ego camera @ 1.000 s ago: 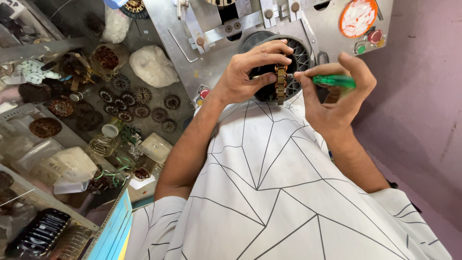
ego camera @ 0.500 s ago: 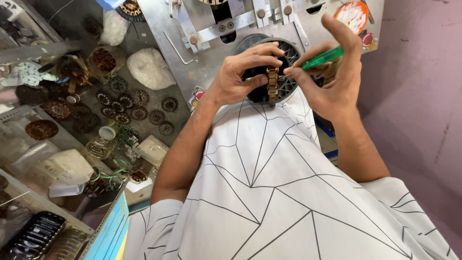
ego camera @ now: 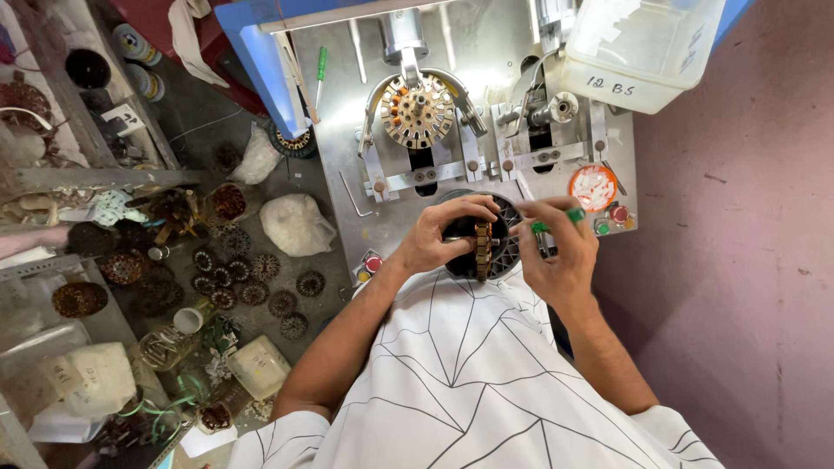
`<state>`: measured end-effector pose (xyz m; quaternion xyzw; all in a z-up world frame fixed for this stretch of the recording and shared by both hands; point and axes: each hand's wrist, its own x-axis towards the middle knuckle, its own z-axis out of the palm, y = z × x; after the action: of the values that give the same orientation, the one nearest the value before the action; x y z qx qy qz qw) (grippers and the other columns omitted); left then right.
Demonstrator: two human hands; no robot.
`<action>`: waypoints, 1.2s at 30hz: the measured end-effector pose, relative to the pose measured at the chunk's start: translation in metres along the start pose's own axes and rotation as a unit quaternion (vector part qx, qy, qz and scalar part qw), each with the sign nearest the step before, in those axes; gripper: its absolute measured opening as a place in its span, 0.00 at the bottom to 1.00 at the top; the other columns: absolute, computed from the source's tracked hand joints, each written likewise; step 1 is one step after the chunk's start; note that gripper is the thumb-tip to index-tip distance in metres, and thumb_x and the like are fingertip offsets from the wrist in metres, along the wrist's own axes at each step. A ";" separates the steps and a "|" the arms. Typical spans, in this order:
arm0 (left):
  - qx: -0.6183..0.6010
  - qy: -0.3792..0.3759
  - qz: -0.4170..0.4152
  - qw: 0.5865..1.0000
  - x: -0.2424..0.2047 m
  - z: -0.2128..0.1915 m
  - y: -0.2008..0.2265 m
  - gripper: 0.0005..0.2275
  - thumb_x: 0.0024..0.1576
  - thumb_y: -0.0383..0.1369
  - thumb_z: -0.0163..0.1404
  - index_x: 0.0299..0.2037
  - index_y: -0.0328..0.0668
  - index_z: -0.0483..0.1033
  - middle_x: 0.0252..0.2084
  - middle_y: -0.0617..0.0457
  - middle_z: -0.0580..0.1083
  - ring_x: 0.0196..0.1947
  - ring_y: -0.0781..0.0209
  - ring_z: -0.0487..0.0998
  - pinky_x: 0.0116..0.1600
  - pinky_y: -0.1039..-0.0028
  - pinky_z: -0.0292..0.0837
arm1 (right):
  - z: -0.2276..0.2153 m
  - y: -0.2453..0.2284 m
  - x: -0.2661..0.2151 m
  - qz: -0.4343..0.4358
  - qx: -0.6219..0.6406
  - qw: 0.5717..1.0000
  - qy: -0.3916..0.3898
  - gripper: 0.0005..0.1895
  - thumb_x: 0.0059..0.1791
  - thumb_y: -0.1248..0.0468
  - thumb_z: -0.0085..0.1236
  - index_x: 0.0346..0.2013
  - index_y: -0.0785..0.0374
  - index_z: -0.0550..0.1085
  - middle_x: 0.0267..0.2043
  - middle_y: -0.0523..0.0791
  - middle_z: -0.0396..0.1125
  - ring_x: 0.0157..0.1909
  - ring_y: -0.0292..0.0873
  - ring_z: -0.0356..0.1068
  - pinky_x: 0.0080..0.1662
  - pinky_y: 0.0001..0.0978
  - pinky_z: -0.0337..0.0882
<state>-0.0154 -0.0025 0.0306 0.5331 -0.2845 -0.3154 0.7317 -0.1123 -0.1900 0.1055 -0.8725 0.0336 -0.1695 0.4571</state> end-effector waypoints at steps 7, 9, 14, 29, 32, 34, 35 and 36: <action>-0.061 0.058 -0.062 0.994 0.003 0.011 -0.017 0.16 0.47 0.19 0.49 0.46 0.30 0.76 0.56 0.49 0.75 0.55 0.63 0.75 0.66 0.72 0.71 | 0.007 0.013 0.022 0.148 0.007 0.973 -0.174 0.08 0.40 0.72 0.63 0.33 0.66 0.76 0.36 0.46 0.68 0.34 0.40 0.73 0.39 0.30 0.74; -0.085 0.062 -0.074 0.992 0.004 0.011 -0.019 0.15 0.46 0.19 0.49 0.45 0.29 0.76 0.55 0.50 0.74 0.54 0.64 0.76 0.65 0.72 0.72 | 0.009 0.015 0.024 0.157 0.006 0.970 -0.187 0.09 0.40 0.72 0.63 0.33 0.67 0.74 0.35 0.46 0.67 0.33 0.40 0.72 0.38 0.30 0.73; -0.089 0.059 -0.080 0.991 0.007 0.010 -0.020 0.14 0.46 0.20 0.51 0.43 0.30 0.77 0.53 0.51 0.74 0.51 0.65 0.76 0.63 0.73 0.73 | 0.011 0.017 0.024 0.169 0.025 0.967 -0.188 0.08 0.39 0.72 0.60 0.32 0.68 0.72 0.35 0.46 0.66 0.32 0.39 0.71 0.37 0.29 0.73; -0.084 0.061 -0.084 0.991 0.006 0.011 -0.027 0.13 0.45 0.20 0.52 0.42 0.31 0.77 0.55 0.52 0.73 0.49 0.65 0.76 0.61 0.73 0.73 | 0.020 0.026 0.018 0.179 0.004 0.964 -0.196 0.12 0.37 0.71 0.61 0.29 0.66 0.67 0.31 0.45 0.61 0.29 0.39 0.62 0.33 0.33 0.65; -0.075 0.063 -0.085 0.992 0.007 0.011 -0.030 0.13 0.46 0.20 0.53 0.42 0.30 0.77 0.56 0.51 0.73 0.49 0.64 0.76 0.61 0.71 0.73 | 0.021 0.026 0.019 0.174 -0.007 0.964 -0.202 0.12 0.37 0.71 0.61 0.29 0.66 0.67 0.31 0.46 0.62 0.29 0.41 0.63 0.33 0.34 0.66; -0.067 0.046 -0.069 0.994 0.006 0.009 -0.029 0.15 0.47 0.19 0.51 0.45 0.30 0.77 0.57 0.51 0.73 0.53 0.63 0.76 0.66 0.71 0.71 | 0.019 0.024 0.020 0.154 -0.011 0.968 -0.197 0.11 0.37 0.71 0.61 0.30 0.66 0.68 0.32 0.46 0.62 0.30 0.40 0.63 0.34 0.33 0.67; -0.063 0.038 -0.063 0.995 0.004 0.007 -0.027 0.15 0.48 0.19 0.50 0.47 0.30 0.77 0.57 0.51 0.73 0.55 0.63 0.76 0.68 0.71 0.70 | 0.018 0.022 0.021 0.144 -0.012 0.970 -0.197 0.11 0.37 0.71 0.61 0.30 0.66 0.68 0.33 0.46 0.62 0.31 0.40 0.64 0.34 0.33 0.67; -0.069 0.025 -0.044 0.996 0.004 0.005 -0.026 0.17 0.48 0.18 0.49 0.49 0.31 0.76 0.58 0.51 0.72 0.57 0.62 0.75 0.69 0.70 0.69 | 0.015 0.020 0.022 0.159 -0.014 0.968 -0.196 0.10 0.38 0.71 0.61 0.32 0.65 0.69 0.33 0.46 0.63 0.31 0.40 0.65 0.34 0.32 0.68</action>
<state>-0.0204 -0.0145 0.0075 0.5013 -0.2201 -0.3529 0.7588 -0.0845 -0.1941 0.0871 -0.8783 0.0838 0.0798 0.4639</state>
